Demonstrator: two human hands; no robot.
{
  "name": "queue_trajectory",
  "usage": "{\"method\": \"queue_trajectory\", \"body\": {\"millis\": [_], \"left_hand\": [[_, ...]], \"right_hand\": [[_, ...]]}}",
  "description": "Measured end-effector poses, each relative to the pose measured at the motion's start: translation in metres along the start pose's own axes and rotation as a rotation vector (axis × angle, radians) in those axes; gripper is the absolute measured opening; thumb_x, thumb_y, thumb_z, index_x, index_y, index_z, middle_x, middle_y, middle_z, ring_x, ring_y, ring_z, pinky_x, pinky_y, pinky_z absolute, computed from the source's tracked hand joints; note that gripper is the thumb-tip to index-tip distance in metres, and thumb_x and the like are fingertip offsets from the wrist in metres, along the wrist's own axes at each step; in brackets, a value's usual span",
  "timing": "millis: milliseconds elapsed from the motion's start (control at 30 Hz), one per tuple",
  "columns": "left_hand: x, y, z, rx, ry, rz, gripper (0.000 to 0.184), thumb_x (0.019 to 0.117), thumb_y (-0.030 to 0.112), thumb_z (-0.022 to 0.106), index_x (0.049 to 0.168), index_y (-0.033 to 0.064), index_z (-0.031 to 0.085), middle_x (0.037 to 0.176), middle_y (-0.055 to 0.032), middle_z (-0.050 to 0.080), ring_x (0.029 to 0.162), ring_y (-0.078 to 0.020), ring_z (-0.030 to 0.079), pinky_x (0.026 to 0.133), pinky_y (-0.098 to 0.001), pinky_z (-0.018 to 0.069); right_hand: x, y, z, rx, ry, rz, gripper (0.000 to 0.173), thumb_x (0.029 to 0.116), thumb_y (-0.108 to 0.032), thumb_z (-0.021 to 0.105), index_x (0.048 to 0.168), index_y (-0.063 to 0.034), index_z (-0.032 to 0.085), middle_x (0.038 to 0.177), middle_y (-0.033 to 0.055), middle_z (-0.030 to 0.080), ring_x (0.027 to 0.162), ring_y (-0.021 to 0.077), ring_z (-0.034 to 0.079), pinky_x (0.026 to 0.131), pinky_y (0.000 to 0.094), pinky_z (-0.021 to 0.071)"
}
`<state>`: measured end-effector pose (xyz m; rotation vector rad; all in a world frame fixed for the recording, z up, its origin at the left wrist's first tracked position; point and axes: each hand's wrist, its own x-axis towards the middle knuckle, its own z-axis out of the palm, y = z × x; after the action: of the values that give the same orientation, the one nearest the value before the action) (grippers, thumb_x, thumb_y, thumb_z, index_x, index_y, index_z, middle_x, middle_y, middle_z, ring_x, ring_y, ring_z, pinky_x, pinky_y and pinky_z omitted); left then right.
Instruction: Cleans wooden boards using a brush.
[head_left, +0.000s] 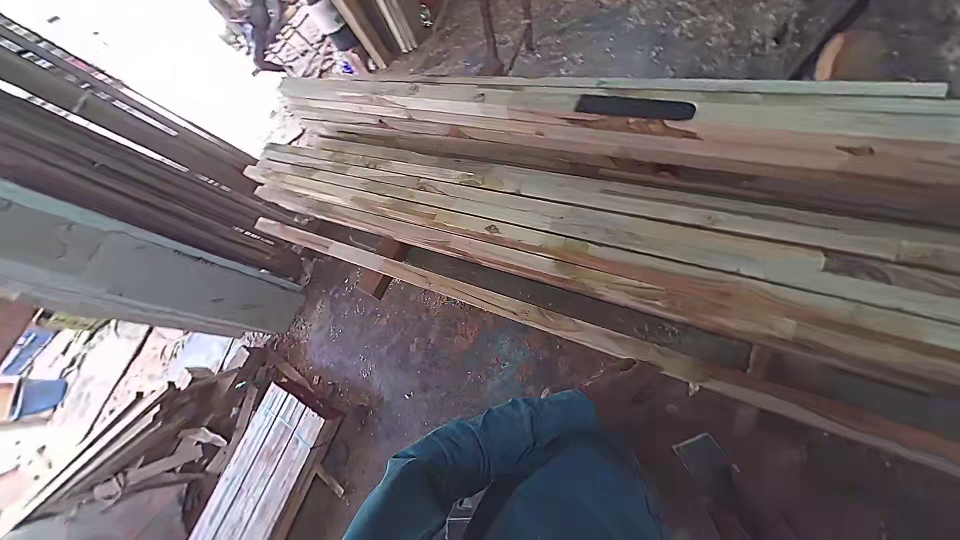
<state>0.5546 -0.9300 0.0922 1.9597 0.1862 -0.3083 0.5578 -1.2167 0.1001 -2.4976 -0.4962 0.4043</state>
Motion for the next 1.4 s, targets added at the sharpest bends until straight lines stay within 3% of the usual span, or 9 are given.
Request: {"method": "queue_trajectory", "body": {"millis": [167, 333, 500, 633, 800, 933, 1100, 1267, 1400], "left_hand": [[-0.019, -0.005, 0.020, -0.246, -0.035, -0.053, 0.044, 0.0997, 0.036, 0.068, 0.126, 0.0009, 0.067, 0.120, -0.0148, 0.071, 0.109, -0.0224, 0.068, 0.101, -0.0443, 0.0542], [-0.041, -0.035, -0.016, -0.346, 0.124, -0.244, 0.030, 0.0983, 0.031, 0.069, 0.104, 0.0018, 0.071, 0.081, -0.0051, 0.069, 0.069, -0.0114, 0.063, 0.072, -0.0346, 0.0558], [-0.057, -0.049, -0.055, -0.381, 0.093, -0.325, 0.033, 0.1042, 0.032, 0.060, 0.100, 0.0000, 0.067, 0.077, -0.0056, 0.064, 0.065, -0.0133, 0.062, 0.068, -0.0341, 0.0561], [-0.075, -0.057, -0.104, -0.352, 0.098, -0.322, 0.036, 0.1100, 0.028, 0.048, 0.095, -0.0001, 0.064, 0.071, -0.0039, 0.063, 0.059, -0.0111, 0.062, 0.062, -0.0306, 0.0568], [-0.100, -0.100, -0.198, -0.012, 0.304, -0.072, 0.035, 0.1074, 0.023, 0.046, 0.102, -0.0018, 0.071, 0.080, -0.0105, 0.069, 0.073, -0.0180, 0.067, 0.073, -0.0404, 0.0585], [-0.134, -0.179, -0.316, 0.313, 0.284, -0.211, 0.043, 0.1110, 0.029, 0.042, 0.114, -0.0038, 0.070, 0.097, -0.0207, 0.072, 0.093, -0.0322, 0.072, 0.089, -0.0537, 0.0563], [-0.181, -0.292, -0.446, 0.641, 0.176, -0.229, 0.053, 0.1118, 0.037, 0.037, 0.116, -0.0050, 0.069, 0.107, -0.0302, 0.071, 0.102, -0.0503, 0.069, 0.090, -0.0704, 0.0501], [-0.212, -0.409, -0.498, 0.788, 0.252, 0.177, 0.048, 0.1087, 0.037, 0.039, 0.117, 0.0013, 0.070, 0.109, -0.0244, 0.074, 0.094, -0.0443, 0.075, 0.072, -0.0626, 0.0586], [-0.208, -0.433, -0.496, 0.732, 0.267, 0.322, 0.044, 0.1083, 0.035, 0.042, 0.118, 0.0000, 0.068, 0.105, -0.0238, 0.073, 0.091, -0.0427, 0.075, 0.069, -0.0587, 0.0593]], "right_hand": [[0.006, -0.073, 0.037, -0.022, 0.116, -0.225, 0.042, 0.0917, -0.031, 0.072, 0.126, -0.0071, 0.073, 0.112, 0.0221, 0.071, 0.098, 0.0389, 0.070, 0.082, 0.0582, 0.0581], [0.008, -0.107, 0.074, -0.084, 0.152, -0.180, 0.043, 0.0916, -0.036, 0.073, 0.131, -0.0194, 0.073, 0.107, 0.0187, 0.069, 0.093, 0.0367, 0.069, 0.075, 0.0540, 0.0585], [0.008, -0.140, 0.104, -0.006, 0.196, -0.106, 0.042, 0.0919, -0.036, 0.072, 0.128, -0.0138, 0.075, 0.107, 0.0208, 0.070, 0.088, 0.0344, 0.070, 0.072, 0.0514, 0.0587], [0.022, -0.181, 0.141, -0.076, 0.218, -0.055, 0.048, 0.1033, -0.036, 0.056, 0.141, -0.0069, 0.064, 0.118, 0.0277, 0.068, 0.096, 0.0433, 0.070, 0.075, 0.0584, 0.0580], [0.071, -0.237, 0.165, -0.052, 0.102, 0.310, 0.046, 0.1065, -0.018, 0.050, 0.145, 0.0079, 0.048, 0.116, 0.0342, 0.065, 0.101, 0.0522, 0.068, 0.085, 0.0679, 0.0535], [0.082, -0.298, 0.211, -0.024, 0.032, 0.371, 0.046, 0.1025, -0.019, 0.056, 0.142, 0.0040, 0.051, 0.110, 0.0249, 0.070, 0.099, 0.0403, 0.070, 0.087, 0.0596, 0.0564], [0.107, -0.379, 0.256, -0.194, -0.077, 0.588, 0.043, 0.1088, -0.027, 0.048, 0.143, -0.0024, 0.052, 0.107, 0.0213, 0.072, 0.093, 0.0390, 0.073, 0.082, 0.0545, 0.0587], [0.127, -0.417, 0.265, -0.346, -0.180, 0.844, 0.045, 0.1104, -0.033, 0.042, 0.146, -0.0055, 0.049, 0.117, 0.0230, 0.069, 0.104, 0.0396, 0.071, 0.086, 0.0537, 0.0577], [0.137, -0.430, 0.263, -0.397, -0.212, 0.900, 0.036, 0.1087, -0.029, 0.046, 0.136, -0.0072, 0.055, 0.113, 0.0192, 0.070, 0.105, 0.0365, 0.071, 0.086, 0.0531, 0.0569]]}}
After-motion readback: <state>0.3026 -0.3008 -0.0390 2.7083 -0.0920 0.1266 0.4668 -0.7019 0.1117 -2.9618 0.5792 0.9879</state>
